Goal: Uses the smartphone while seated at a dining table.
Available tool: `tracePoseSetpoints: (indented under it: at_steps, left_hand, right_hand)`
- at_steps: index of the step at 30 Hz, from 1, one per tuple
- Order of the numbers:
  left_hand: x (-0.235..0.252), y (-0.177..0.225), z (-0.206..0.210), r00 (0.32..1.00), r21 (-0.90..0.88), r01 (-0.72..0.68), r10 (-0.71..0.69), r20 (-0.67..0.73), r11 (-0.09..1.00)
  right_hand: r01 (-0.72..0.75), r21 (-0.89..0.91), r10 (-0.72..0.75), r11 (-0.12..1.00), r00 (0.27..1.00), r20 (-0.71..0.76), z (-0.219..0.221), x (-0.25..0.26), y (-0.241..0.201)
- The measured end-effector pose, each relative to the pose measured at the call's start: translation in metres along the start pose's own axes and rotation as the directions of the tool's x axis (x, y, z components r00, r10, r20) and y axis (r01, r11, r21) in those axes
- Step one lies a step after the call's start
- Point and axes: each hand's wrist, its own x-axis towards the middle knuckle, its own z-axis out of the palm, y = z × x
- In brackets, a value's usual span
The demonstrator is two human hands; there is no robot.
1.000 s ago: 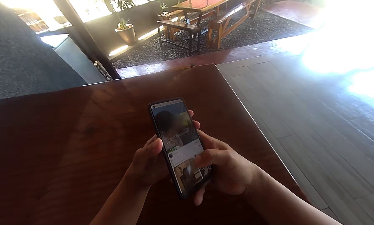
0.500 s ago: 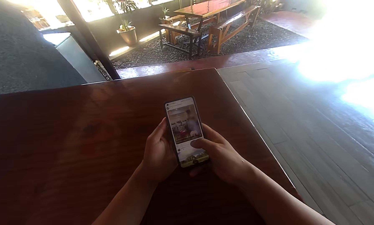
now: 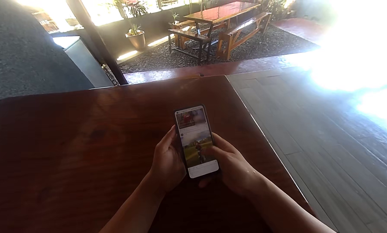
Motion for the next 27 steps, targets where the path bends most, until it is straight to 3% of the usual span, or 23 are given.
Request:
tracePoseSetpoints:
  at_steps: [27]
  left_hand:
    - [0.0004,-0.0006,-0.0011,1.000,-0.020,0.007,-0.007,0.018,1.000]
  right_hand:
    - [0.015,-0.052,-0.014,0.999,1.000,0.013,0.0002,-0.0011,-0.0005]
